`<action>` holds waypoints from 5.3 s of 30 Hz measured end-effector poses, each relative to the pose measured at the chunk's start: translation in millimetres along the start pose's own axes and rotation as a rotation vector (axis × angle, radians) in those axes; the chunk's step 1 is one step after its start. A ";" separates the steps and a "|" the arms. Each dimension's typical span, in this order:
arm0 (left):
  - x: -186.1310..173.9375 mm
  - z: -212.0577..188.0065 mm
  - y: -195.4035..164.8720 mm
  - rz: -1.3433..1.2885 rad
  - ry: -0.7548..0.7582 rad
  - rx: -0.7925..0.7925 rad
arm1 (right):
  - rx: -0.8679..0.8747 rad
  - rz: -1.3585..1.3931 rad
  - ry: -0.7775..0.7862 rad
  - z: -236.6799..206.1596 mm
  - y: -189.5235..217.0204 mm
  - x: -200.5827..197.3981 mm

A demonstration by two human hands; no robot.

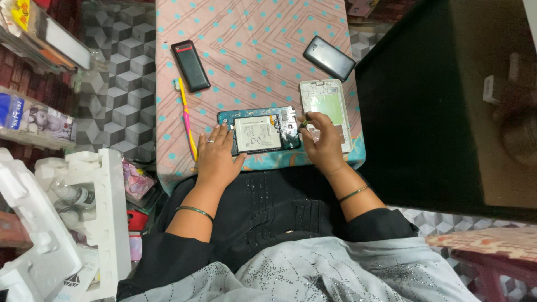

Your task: The person repairs a disassembled phone at a small table. They hold the phone's mainboard steady with one hand while working on it with a screwdriver, then use a toothbrush to brush the board and battery area, and later use tweezers and a screwdriver on the phone's rear housing placed beside the board.

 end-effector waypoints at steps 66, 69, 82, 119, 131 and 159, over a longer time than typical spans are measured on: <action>-6.4 4.0 -4.3 0.003 0.013 -0.015 | -0.019 -0.209 0.012 10.6 -2.1 -1.7; -7.1 4.8 -3.8 0.008 0.005 -0.015 | 0.001 -0.233 -0.015 13.7 -2.3 4.9; -5.8 4.2 -3.5 0.017 0.018 -0.017 | -0.041 -0.245 -0.015 13.1 1.1 3.9; -4.2 3.3 -2.7 0.002 0.011 -0.018 | -0.003 -0.054 0.009 3.4 -0.1 -0.5; -5.5 3.2 -3.9 -0.008 0.017 -0.017 | 0.089 -0.216 -0.038 1.8 -6.2 1.4; -2.4 -0.8 -2.6 -0.006 0.000 0.000 | 0.125 -0.087 -0.034 1.5 -12.0 1.8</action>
Point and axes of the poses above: each hand's wrist, its own z-axis towards the middle knuckle, its own x-axis out of the palm, y = z × x, the point moved 2 cm from there along z, towards the middle knuckle, and after that the axes turned 15 degrees about -y, right-handed, at the moved point
